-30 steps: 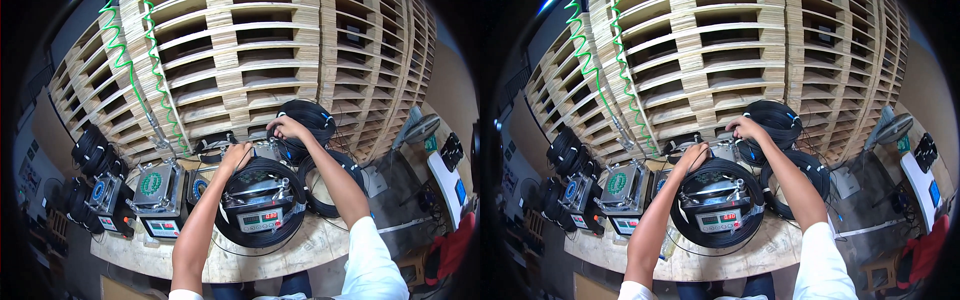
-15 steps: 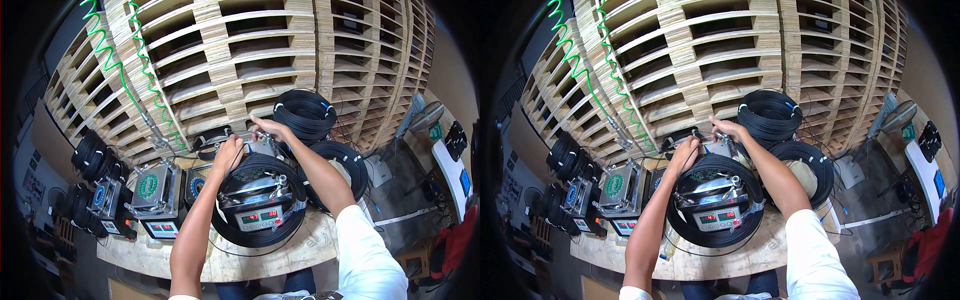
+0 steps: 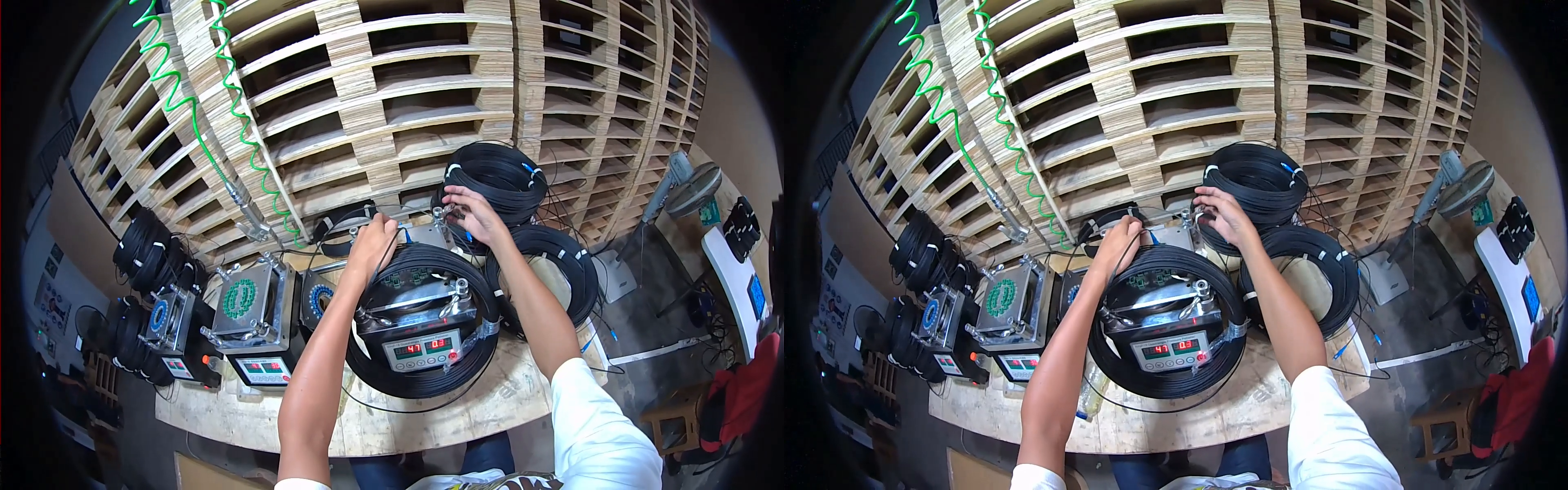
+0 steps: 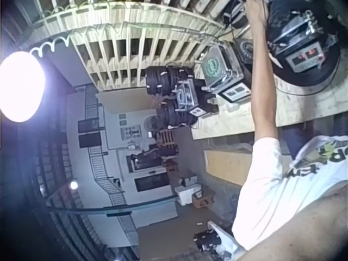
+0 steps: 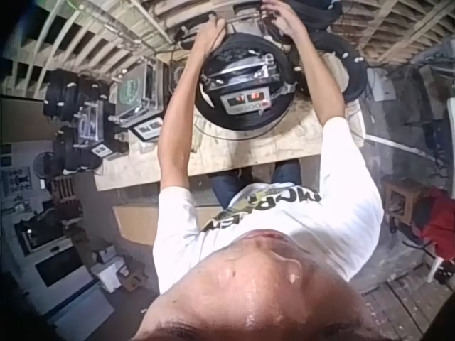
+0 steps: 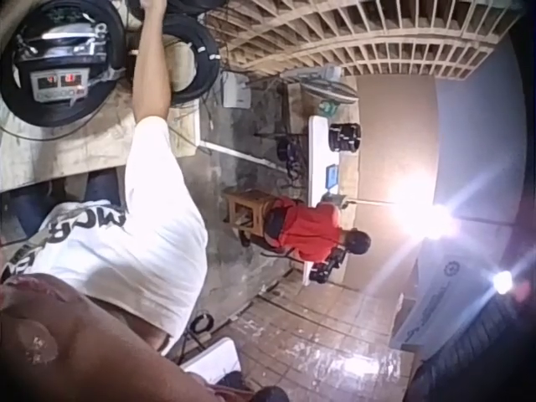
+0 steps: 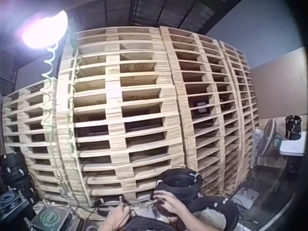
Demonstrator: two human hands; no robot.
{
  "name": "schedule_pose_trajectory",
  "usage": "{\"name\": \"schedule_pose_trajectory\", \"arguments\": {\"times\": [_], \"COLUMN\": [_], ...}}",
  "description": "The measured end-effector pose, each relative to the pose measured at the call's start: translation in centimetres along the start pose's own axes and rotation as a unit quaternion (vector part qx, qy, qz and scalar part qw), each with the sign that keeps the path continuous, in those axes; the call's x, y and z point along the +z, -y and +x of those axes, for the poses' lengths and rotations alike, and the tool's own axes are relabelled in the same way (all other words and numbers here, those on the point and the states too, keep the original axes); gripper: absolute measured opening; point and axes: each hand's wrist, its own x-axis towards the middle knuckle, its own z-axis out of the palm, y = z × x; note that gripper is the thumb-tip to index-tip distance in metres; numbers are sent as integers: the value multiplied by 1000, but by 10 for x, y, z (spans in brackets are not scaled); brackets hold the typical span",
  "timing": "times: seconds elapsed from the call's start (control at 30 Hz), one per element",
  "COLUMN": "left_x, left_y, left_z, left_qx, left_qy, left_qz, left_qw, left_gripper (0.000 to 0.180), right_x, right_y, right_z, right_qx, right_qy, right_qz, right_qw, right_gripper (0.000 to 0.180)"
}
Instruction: Polishing the ends of fiber optic cables using a specialized polishing machine.
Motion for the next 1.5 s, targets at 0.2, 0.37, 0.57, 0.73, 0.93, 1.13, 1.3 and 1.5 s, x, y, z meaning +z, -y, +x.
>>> {"name": "schedule_pose_trajectory", "arguments": {"times": [0.2,0.37,0.57,0.73,0.93,1.13,1.3,1.5], "left_x": [10,1,3,5,-6,-63,-41,-25], "left_y": [-14,-6,-10,-14,7,83,119,61], "left_z": [3,-2,-2,-1,17,22,43,44], "left_qx": [28,16,26,28,77,-181,-174,-158], "left_qy": [4,-8,-15,-12,50,57,158,275], "left_qz": [7,10,15,18,-217,-254,-390,-518], "left_qw": [1000,1000,999,999,972,948,890,794], "left_gripper": [50,50,50,47,49,45,59,72], "right_x": [-29,-4,-24,-12,8,37,94,69], "right_y": [3,11,4,7,5,5,-3,0], "right_z": [15,6,12,24,18,-55,-105,-109], "right_qx": [3,76,40,34,-4,-189,-216,-236], "right_qy": [25,21,124,89,-88,-174,-178,-204], "right_qz": [-124,-205,-36,-105,-360,-505,-506,-503], "right_qw": [992,976,991,990,929,824,816,806], "right_gripper": [30,40,41,41,57,44,31,26]}}
